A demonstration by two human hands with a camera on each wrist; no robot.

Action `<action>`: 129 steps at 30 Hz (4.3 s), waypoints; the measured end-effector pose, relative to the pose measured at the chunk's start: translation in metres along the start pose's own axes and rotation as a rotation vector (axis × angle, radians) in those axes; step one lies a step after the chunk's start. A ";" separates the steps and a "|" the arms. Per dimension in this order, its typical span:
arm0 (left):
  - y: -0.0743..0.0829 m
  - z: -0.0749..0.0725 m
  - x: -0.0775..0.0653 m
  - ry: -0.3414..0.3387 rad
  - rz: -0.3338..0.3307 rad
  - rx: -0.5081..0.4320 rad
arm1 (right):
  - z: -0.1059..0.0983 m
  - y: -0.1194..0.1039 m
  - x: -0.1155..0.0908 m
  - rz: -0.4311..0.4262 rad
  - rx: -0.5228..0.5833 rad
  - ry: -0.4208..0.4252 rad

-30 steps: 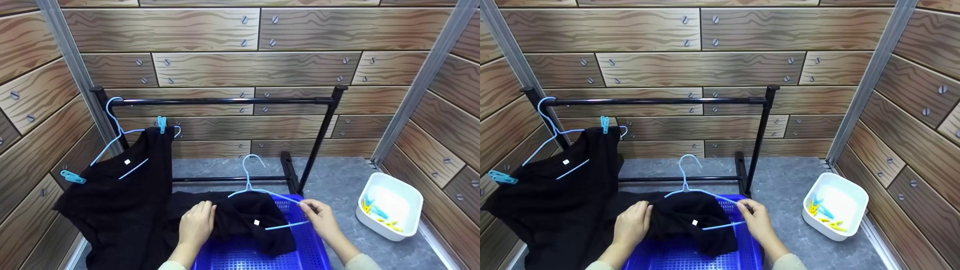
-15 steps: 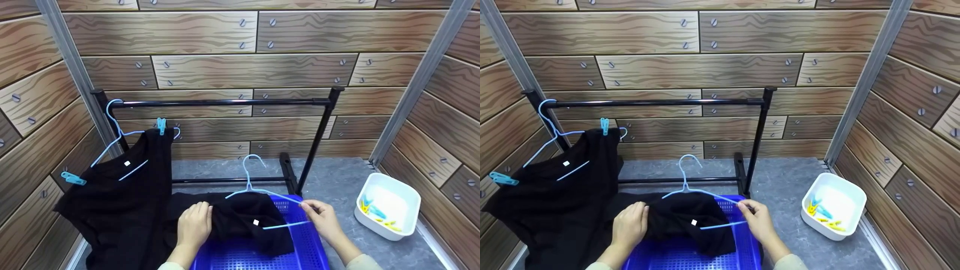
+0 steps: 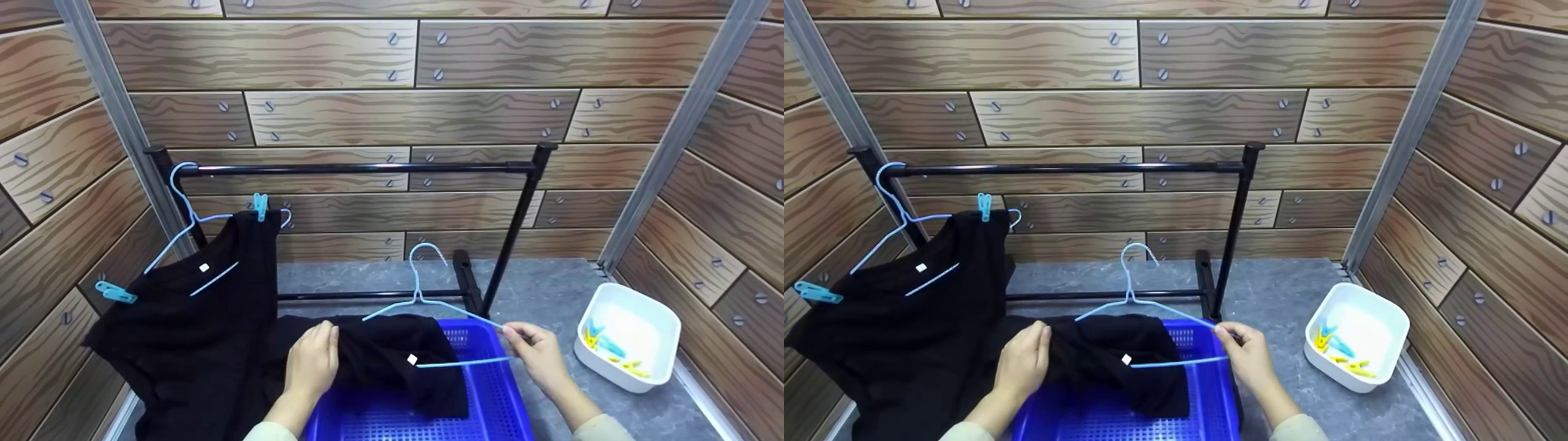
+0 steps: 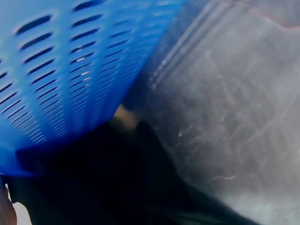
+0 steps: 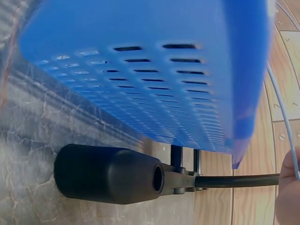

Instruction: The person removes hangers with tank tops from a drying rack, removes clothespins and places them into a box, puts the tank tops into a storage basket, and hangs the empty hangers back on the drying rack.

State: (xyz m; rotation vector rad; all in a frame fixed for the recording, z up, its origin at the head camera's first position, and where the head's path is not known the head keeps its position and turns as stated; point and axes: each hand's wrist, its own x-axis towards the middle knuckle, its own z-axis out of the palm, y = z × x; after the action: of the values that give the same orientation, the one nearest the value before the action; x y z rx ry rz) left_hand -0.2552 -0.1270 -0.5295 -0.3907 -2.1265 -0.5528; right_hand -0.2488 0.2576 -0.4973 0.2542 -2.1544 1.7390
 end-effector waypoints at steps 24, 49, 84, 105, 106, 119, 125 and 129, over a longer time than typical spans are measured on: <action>-0.006 0.002 0.019 0.091 -0.138 -0.073 | -0.011 -0.025 0.000 0.052 0.005 0.037; -0.024 -0.007 0.023 0.168 -0.247 -0.089 | -0.038 0.004 0.008 0.106 0.019 0.107; 0.006 -0.005 -0.002 -0.459 0.027 -0.031 | -0.041 0.002 0.009 0.036 0.082 0.140; 0.010 -0.014 0.040 -0.143 -0.128 -0.101 | -0.033 0.003 0.008 0.087 0.023 0.110; 0.011 -0.014 0.041 -0.157 -0.112 -0.101 | -0.032 0.003 0.008 0.093 0.027 0.107; 0.013 -0.015 0.042 -0.300 -0.068 -0.132 | -0.026 0.000 0.010 0.034 0.040 0.087; 0.014 -0.019 0.043 -0.286 -0.035 -0.161 | -0.024 -0.002 0.009 0.018 0.052 0.092; 0.012 -0.019 0.042 -0.216 -0.002 -0.157 | -0.022 -0.001 0.009 0.004 0.060 0.080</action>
State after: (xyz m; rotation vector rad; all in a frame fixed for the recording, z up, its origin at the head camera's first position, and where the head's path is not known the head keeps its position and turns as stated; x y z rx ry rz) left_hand -0.2603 -0.1236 -0.4817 -0.5576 -2.2962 -0.7085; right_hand -0.2527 0.2798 -0.4891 0.1930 -2.0506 1.7874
